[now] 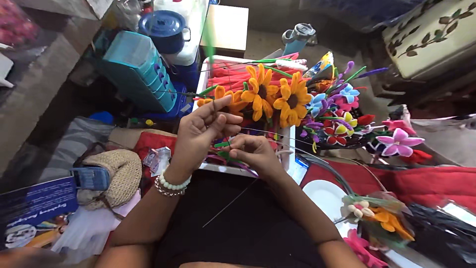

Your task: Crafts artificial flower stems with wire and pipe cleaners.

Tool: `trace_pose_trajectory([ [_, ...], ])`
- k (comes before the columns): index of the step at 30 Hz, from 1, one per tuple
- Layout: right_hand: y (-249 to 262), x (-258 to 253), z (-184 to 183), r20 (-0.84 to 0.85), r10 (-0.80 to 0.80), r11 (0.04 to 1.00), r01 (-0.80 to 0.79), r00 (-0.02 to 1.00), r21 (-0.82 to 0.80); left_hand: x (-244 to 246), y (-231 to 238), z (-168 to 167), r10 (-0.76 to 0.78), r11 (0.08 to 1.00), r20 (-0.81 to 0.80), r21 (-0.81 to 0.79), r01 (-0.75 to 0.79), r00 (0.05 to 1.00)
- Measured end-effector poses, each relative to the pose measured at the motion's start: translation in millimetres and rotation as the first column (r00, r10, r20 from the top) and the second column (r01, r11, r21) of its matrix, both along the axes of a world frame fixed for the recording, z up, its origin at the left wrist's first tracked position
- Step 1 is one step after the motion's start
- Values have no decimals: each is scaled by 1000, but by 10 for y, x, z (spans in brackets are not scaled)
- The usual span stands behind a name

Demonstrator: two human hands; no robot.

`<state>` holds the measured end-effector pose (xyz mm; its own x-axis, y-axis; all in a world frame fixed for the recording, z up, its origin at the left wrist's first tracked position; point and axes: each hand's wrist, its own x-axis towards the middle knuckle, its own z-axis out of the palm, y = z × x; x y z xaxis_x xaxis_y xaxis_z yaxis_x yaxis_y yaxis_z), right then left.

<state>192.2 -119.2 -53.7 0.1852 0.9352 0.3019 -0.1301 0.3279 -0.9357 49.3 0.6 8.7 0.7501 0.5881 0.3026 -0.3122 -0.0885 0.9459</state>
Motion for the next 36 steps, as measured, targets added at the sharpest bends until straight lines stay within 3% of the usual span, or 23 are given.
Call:
trace_pose_trajectory([
  [3, 1, 58, -44, -236, 247, 968, -249, 940, 20, -8, 54, 48, -231, 948, 112, -197, 250, 966],
  [5, 10, 67, -68, -294, 279, 960, -277, 914, 48, 4, 45, 59, -279, 922, 161, -231, 311, 947],
  [7, 14, 31, -29, -221, 94, 995, -97, 971, -3, 35, -3, 56, -177, 970, 96, -154, 190, 980],
  [10, 28, -30, -20, 70, -198, 980, 199, 978, -5, 86, -77, -53, 151, 978, -25, 148, -146, 988],
  [12, 40, -51, -48, 211, -283, 959, 276, 936, 63, 97, -85, -110, 279, 930, -10, 254, -268, 960],
  [13, 46, -51, -64, 241, -296, 955, 279, 924, 104, 88, -69, -109, 267, 933, 1, 250, -258, 964],
  [16, 34, -18, -65, 201, -200, 970, 166, 959, 175, 19, 16, -38, 36, 992, 30, 120, -39, 999],
  [19, 15, 5, -18, 82, 11, 984, -25, 997, 179, 1, 60, -37, -204, 973, 176, -71, 219, 963],
  [23, 29, 19, -58, 4, 191, 961, -188, 982, 204, 1, 82, -53, -309, 915, 254, -184, 359, 916],
  [30, 14, -55, -42, 132, 65, 982, -87, 989, 169, 0, 70, -5, -208, 976, 221, -23, 218, 953],
  [36, 50, -150, -138, 33, 106, 988, -109, 994, 108, 61, 48, -14, 25, 999, 27, -38, -24, 999],
])
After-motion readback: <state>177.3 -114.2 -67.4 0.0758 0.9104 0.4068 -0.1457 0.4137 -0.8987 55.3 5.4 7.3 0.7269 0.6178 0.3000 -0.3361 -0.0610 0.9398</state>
